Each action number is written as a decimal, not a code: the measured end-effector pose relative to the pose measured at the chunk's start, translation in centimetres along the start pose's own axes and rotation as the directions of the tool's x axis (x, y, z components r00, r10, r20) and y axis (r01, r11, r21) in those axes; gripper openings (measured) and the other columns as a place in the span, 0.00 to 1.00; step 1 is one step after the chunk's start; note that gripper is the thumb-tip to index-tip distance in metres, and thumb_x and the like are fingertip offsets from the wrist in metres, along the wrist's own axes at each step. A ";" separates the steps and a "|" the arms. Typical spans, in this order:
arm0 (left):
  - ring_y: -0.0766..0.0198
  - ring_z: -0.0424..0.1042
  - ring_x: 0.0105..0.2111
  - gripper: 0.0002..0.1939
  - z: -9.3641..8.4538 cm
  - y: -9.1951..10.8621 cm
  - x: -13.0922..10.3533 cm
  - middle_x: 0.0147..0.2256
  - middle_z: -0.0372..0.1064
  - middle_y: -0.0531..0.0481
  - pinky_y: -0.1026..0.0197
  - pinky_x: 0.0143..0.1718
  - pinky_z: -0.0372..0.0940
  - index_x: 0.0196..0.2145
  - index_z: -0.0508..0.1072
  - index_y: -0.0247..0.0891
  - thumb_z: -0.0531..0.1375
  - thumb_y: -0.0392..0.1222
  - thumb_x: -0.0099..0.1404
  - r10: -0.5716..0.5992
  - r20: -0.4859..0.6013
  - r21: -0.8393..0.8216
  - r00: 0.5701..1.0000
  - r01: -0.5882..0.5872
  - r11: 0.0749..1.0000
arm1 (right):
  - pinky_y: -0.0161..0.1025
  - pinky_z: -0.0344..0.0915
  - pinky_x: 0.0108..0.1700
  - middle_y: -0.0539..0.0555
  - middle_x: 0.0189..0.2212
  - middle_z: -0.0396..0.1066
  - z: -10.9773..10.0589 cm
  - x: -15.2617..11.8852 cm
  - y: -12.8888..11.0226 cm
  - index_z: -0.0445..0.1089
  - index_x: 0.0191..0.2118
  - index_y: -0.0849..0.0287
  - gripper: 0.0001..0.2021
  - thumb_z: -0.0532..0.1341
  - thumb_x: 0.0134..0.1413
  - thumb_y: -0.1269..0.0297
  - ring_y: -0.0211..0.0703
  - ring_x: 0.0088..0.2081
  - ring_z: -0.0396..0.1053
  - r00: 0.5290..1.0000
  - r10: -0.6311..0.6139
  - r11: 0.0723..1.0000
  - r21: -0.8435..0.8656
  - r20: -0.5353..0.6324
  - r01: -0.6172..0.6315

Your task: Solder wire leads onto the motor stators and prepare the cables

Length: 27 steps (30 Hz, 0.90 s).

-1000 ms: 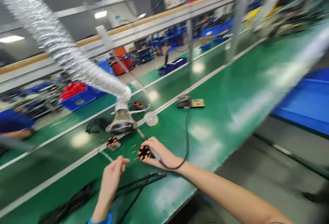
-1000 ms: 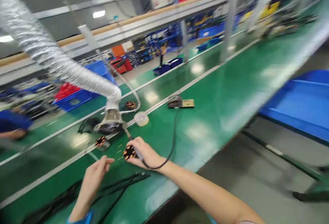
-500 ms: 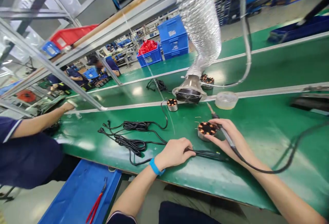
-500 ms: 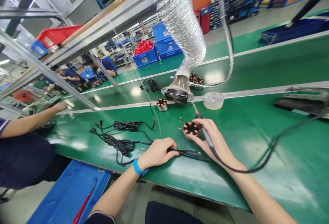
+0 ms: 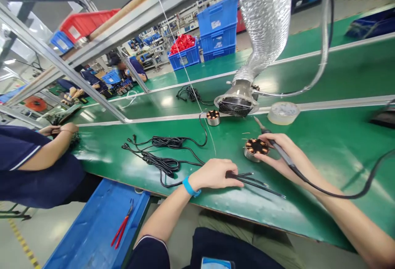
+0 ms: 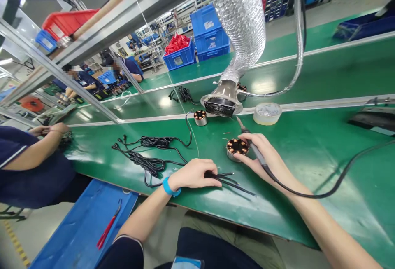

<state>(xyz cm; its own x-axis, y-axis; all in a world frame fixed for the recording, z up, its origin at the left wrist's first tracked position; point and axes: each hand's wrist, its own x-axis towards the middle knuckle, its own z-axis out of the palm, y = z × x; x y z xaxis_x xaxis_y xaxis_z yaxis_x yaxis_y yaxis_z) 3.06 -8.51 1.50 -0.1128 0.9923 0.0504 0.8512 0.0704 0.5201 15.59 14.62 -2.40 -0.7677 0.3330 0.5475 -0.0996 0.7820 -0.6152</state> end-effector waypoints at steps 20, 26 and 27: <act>0.65 0.71 0.34 0.18 3.3 1.5 -0.1 0.41 0.71 0.50 0.62 0.30 0.59 0.42 0.74 0.40 0.50 0.52 0.74 -0.120 -0.198 0.302 0.973 0.177 0.937 | 0.50 0.68 0.48 0.58 0.45 0.68 0.2 -0.5 -0.6 0.66 0.52 0.52 0.23 0.66 0.54 0.50 0.53 0.45 0.69 0.997 0.004 1.000 0.025 -0.080 -0.002; 0.65 0.72 0.33 0.19 3.9 2.3 0.3 0.36 0.74 0.49 0.63 0.33 0.61 0.48 0.74 0.40 0.49 0.51 0.75 -0.003 -0.346 0.245 0.938 0.094 0.965 | 0.51 0.67 0.49 0.58 0.45 0.68 -0.1 -0.5 -1.5 0.66 0.52 0.51 0.23 0.65 0.53 0.49 0.54 0.45 0.69 0.995 0.016 1.000 0.026 -0.098 -0.013; 0.64 0.73 0.33 0.19 3.5 2.3 0.7 0.35 0.75 0.49 0.63 0.34 0.61 0.48 0.75 0.40 0.50 0.52 0.74 0.022 -0.376 0.213 0.926 0.063 0.975 | 0.50 0.68 0.49 0.58 0.45 0.68 -0.1 -0.5 -1.6 0.66 0.52 0.52 0.23 0.66 0.54 0.50 0.53 0.46 0.69 0.996 0.016 0.999 0.030 -0.093 -0.014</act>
<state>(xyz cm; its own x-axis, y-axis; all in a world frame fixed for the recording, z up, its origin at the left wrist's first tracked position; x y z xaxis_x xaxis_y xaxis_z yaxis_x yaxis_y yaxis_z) 6.71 -7.35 -0.27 -0.2784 0.8826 0.3789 0.9321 0.1531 0.3283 16.17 13.27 -1.62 -0.7070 0.3932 0.5878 -0.1083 0.7611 -0.6395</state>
